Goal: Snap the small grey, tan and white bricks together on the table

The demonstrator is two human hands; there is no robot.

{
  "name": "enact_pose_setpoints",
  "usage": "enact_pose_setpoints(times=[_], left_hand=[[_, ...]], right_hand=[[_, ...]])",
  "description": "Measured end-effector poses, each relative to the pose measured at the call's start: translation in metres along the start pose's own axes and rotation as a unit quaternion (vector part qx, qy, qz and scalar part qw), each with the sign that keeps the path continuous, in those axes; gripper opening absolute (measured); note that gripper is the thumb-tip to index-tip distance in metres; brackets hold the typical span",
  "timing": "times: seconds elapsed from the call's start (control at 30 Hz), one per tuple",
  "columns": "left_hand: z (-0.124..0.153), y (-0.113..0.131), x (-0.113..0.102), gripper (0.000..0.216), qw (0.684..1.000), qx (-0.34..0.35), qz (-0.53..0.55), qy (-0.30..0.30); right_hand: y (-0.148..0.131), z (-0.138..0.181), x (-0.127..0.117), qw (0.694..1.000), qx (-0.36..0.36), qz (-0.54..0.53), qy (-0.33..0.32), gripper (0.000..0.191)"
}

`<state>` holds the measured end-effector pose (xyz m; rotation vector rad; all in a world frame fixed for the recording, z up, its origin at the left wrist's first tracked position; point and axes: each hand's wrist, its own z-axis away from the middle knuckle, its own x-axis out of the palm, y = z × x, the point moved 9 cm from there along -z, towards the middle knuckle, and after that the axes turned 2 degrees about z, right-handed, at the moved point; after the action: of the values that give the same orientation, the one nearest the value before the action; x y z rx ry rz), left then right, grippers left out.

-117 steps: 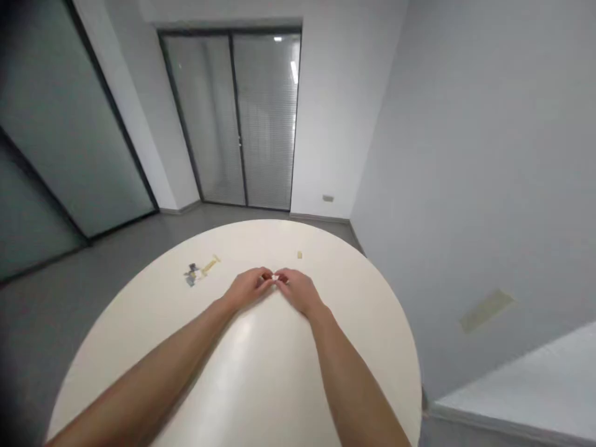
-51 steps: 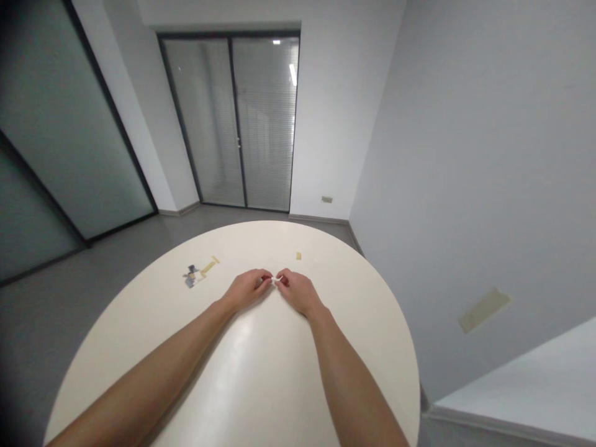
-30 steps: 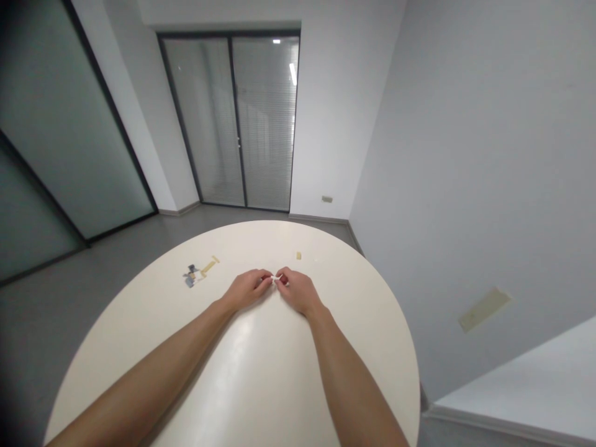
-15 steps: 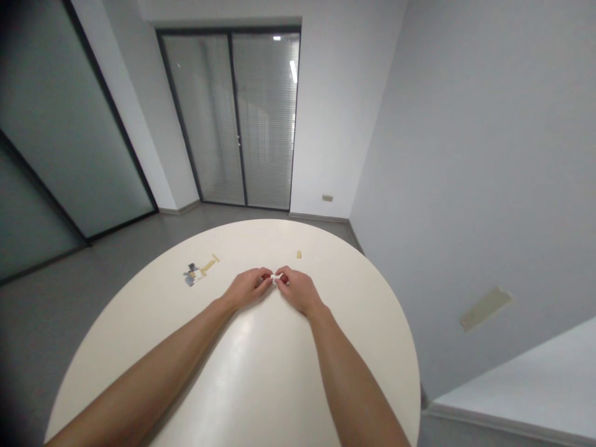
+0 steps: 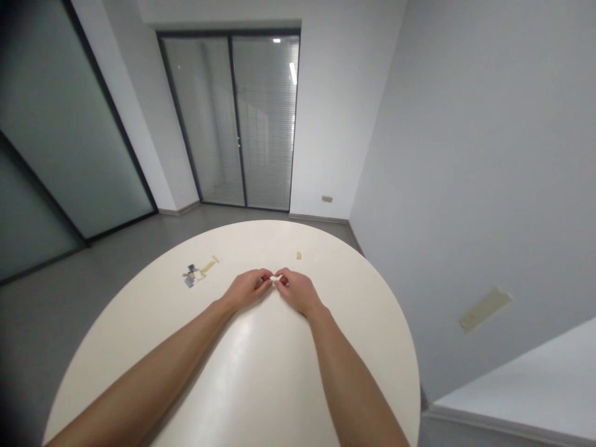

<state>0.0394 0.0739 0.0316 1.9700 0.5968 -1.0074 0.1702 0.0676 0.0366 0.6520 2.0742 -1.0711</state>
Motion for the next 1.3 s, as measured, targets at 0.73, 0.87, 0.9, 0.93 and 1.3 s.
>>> enact_pose_setpoints(times=[0.73, 0.87, 0.9, 0.93, 1.3], left_hand=[[-0.0004, -0.0003, 0.0007, 0.025, 1.000, 0.001, -0.004, 0.000], [-0.0001, 0.0000, 0.0010, 0.022, 1.000, 0.007, -0.004, 0.002], [-0.0002, -0.0002, 0.0013, 0.022, 1.000, 0.008, -0.005, 0.002], [-0.0004, -0.0007, 0.0016, 0.021, 1.000, 0.008, -0.005, 0.003], [-0.0005, -0.0015, 0.0023, 0.024, 1.000, 0.008, -0.003, 0.000]], right_hand=[[-0.0037, 0.0001, -0.0012, 1.000, -0.014, -0.018, 0.012, 0.014], [-0.0076, -0.0002, -0.0032, 0.999, -0.022, -0.028, 0.016, 0.011], [-0.0081, -0.0004, -0.0035, 0.999, -0.023, -0.029, 0.016, 0.010], [-0.0083, -0.0006, -0.0038, 0.999, -0.023, -0.029, 0.016, 0.011], [-0.0064, -0.0013, -0.0044, 0.999, -0.023, -0.028, 0.020, 0.011]])
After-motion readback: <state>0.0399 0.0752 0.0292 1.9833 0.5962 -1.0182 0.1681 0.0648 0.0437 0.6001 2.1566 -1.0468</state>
